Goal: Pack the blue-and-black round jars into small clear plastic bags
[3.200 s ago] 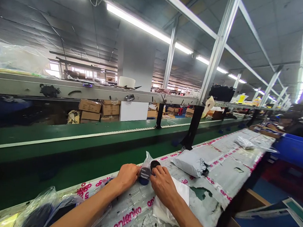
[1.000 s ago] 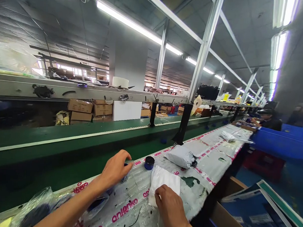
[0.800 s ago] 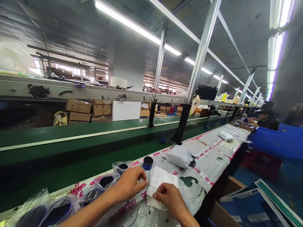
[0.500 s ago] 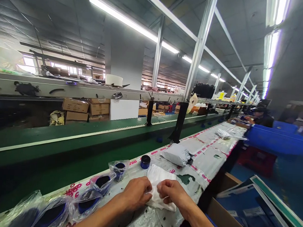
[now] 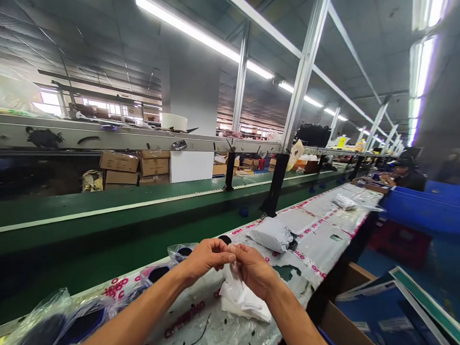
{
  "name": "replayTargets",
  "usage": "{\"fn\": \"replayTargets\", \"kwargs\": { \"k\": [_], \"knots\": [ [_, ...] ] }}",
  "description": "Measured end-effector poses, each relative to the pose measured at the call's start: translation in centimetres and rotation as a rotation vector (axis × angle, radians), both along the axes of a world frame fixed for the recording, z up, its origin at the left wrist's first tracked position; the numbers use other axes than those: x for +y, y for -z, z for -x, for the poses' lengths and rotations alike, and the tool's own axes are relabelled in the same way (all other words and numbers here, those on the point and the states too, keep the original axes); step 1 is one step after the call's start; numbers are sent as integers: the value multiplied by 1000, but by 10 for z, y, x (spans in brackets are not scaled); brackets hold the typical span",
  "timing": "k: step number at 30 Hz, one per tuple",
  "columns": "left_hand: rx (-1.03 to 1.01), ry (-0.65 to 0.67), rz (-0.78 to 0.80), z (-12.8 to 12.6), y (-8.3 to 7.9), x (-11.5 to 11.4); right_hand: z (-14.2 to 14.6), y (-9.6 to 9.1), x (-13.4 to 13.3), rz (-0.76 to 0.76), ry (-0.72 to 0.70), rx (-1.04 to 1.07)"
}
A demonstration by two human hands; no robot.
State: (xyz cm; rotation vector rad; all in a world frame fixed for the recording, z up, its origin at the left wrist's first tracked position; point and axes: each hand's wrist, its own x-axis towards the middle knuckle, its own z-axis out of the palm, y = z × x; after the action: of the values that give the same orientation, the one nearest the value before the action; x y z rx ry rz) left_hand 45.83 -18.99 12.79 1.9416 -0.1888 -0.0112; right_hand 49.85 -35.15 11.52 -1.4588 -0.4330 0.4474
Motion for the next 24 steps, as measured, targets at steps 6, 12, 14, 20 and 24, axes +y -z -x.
{"fn": "replayTargets", "kwargs": {
  "k": [6, 12, 14, 20, 24],
  "knots": [
    [-57, -119, -229, -12, -15, 21, -26, -15, -5, 284, 109, -382],
    [-246, -315, -753, -28, -32, 28, -49, -23, 4, 678, 343, -937],
    [-278, -347, -885, -38, -35, 28, -61, -25, 12, 782, 395, -1062],
    [-225, -437, -1123, -80, -18, 31, -104, 5, 30, 989, 481, -1213],
    [-118, -376, -1192, -94, 8, 23, -120, 50, 27, 1050, 428, -1194]
  ]
}}
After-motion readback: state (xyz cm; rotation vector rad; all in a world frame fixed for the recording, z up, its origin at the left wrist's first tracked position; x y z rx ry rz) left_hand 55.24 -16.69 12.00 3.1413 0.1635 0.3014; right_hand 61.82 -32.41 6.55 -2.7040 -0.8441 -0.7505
